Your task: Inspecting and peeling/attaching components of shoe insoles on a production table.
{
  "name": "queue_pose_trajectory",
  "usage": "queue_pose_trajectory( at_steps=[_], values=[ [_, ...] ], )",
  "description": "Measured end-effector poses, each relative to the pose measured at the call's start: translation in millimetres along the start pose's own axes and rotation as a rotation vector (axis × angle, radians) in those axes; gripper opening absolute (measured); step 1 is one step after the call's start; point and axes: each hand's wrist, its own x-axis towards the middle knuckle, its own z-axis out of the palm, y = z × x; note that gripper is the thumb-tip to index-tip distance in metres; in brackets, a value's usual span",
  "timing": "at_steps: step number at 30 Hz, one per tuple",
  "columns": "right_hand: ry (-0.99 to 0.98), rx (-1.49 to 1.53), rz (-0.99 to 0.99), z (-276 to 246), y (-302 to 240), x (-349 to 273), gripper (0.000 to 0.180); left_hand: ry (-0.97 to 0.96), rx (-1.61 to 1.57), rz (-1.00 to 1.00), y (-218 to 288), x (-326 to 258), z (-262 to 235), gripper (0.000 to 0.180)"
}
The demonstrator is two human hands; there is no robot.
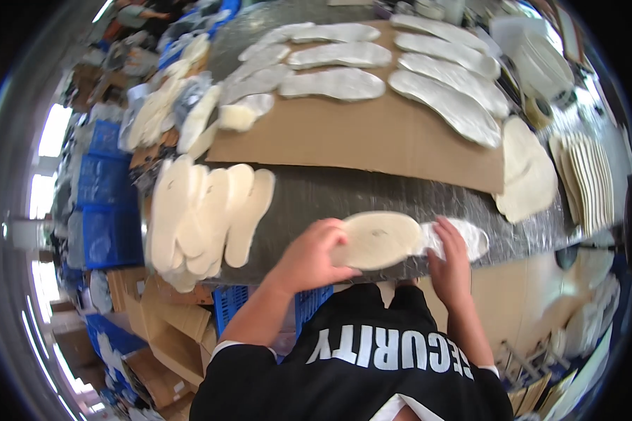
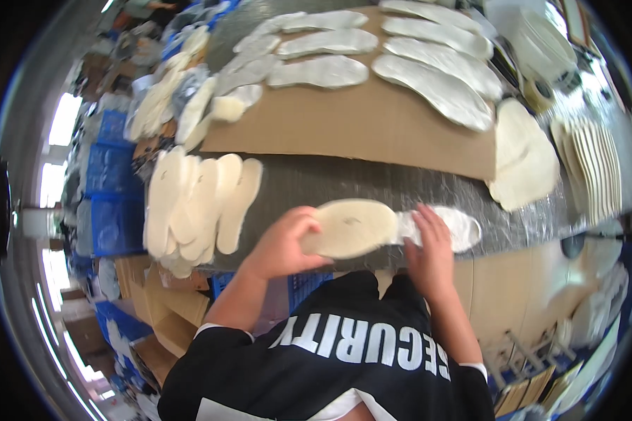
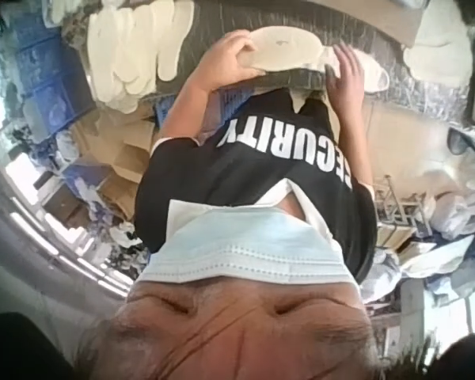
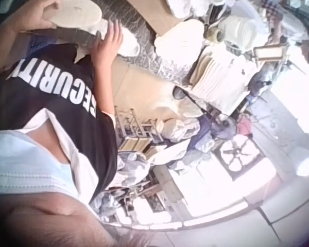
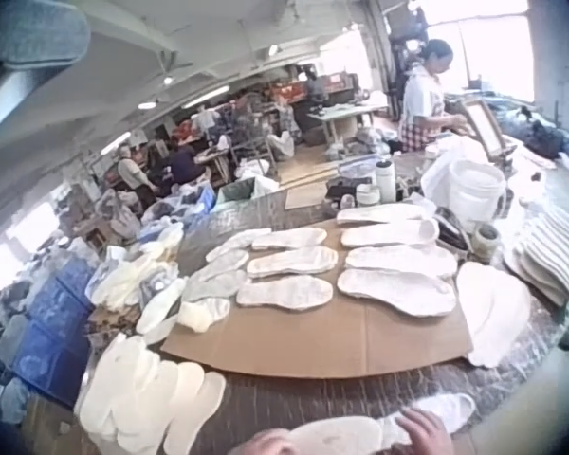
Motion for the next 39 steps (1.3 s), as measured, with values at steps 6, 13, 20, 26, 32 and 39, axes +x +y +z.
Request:
queue_pose_trajectory(
  at_steps=[6,13,20,26,32,39],
  values=[
    [-0.31,-0.398,-0.237,84,14,-17,0.066,0.0,-0.067,-0.201,-27,1,-15,0.068],
    [-0.006,-0.08,-0.474,83,29,-36,0.041,-0.161,0.033,-0.147,9,47,25,0.081],
    [0.636,0.381,0.342,21,82,-49,0.019,-0.232,0.163,0.117,55,93,76,0.088],
    [0.489,0.345,0.333,-10,108,-41,0.038,-0.293,0.325,0.232,63,111,101,0.096],
    [0.347,0.447,0.495,-18,115,-34,0.036,-0.329,0.343,0.194,58,112,110,0.095],
    [0.329,0.563,0.452,-26,120,-38,0.034,-0.328,0.35,0.232,64,116,117,0.094]
  ],
)
